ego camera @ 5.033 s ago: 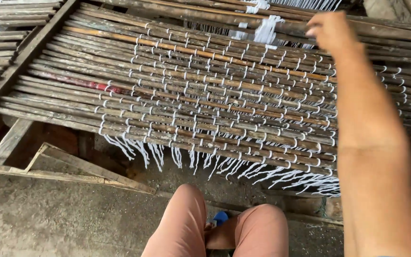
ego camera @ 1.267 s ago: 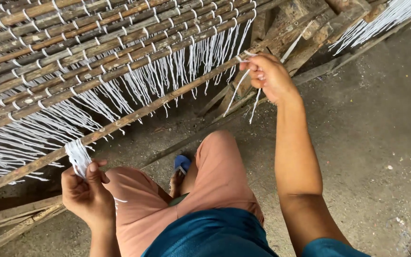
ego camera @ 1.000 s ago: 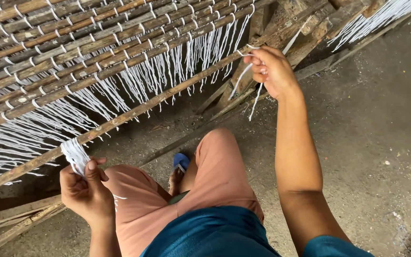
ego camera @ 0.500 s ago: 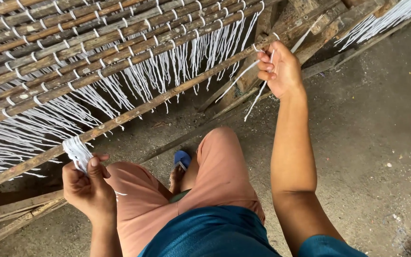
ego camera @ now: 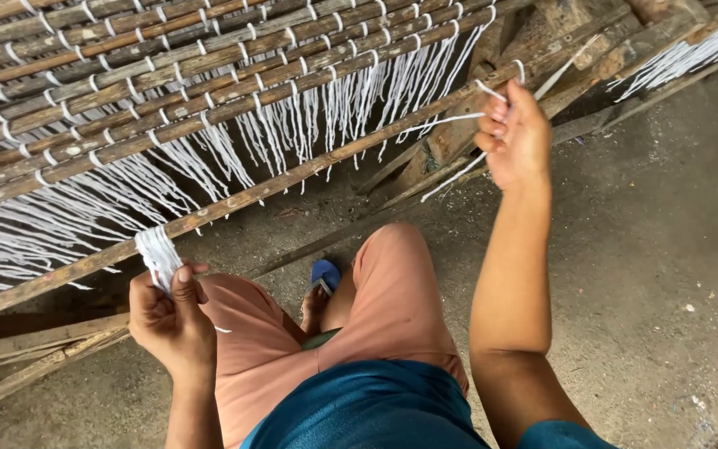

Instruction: Tying individual white threads onto a wooden frame, likely for wick preparation in a candle studio.

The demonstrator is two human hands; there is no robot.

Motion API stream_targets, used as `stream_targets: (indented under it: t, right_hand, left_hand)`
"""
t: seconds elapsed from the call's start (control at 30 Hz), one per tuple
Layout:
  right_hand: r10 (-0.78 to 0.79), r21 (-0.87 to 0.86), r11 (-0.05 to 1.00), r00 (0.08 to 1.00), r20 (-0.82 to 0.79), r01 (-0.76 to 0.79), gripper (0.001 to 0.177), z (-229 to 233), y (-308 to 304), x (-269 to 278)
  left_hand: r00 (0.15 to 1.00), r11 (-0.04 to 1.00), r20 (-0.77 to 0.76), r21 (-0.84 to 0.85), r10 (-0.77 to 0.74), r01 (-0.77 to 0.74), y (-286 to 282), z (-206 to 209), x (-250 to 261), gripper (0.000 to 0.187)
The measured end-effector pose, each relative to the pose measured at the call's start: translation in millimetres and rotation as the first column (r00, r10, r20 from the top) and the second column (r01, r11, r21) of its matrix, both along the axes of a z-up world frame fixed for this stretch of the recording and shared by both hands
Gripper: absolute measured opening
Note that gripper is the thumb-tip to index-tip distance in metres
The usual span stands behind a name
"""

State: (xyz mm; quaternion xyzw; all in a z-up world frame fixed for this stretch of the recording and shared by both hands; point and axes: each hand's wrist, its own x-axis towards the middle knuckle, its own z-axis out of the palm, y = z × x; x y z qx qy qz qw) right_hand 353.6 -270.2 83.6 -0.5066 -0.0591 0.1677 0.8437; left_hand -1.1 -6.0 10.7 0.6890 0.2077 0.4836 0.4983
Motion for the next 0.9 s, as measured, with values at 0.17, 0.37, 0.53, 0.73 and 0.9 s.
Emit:
stream_targets:
  t: [0.17, 0.37, 0.53, 0.73, 0.9]
  right_hand:
    - [-0.037, -0.046, 0.998, 0.999, 0.015, 0.038, 0.024, -4, -6, 3]
    - [0.012, -0.130, 0.991, 0.967, 0.255, 0.022, 0.036, -66, 19, 7]
    - [-0.300, -0.332, 0.832, 0.864, 0.405, 0.444, 0.045, -213, 42, 7]
    - [0.092, -0.604, 0.788, 0.992, -0.082, -0.123, 0.040, -342, 101, -67]
    - [0.532, -0.364, 0.827, 0.805, 0.264, -0.427, 0.019, -163, 169, -176]
  left_hand:
    - [0.999, 0.999, 0.031, 0.002, -0.043, 0.042, 3, -7, 0, 0.018]
    - [0.999, 0.999, 0.045, -0.024, -0.021, 0.022, 0, -8, 3, 0.018]
    - [0.993, 0.994, -0.036, 0.024, 0.112, -0.111, -2, -14, 2, 0.005]
    - [0.918, 0.909, -0.397, -0.389, -0.022, -0.147, -36, 83, -4, 0.026]
    - [0.977, 0.941, 0.183, -0.335, 0.110, -0.044, -21, 3, 31, 0.011]
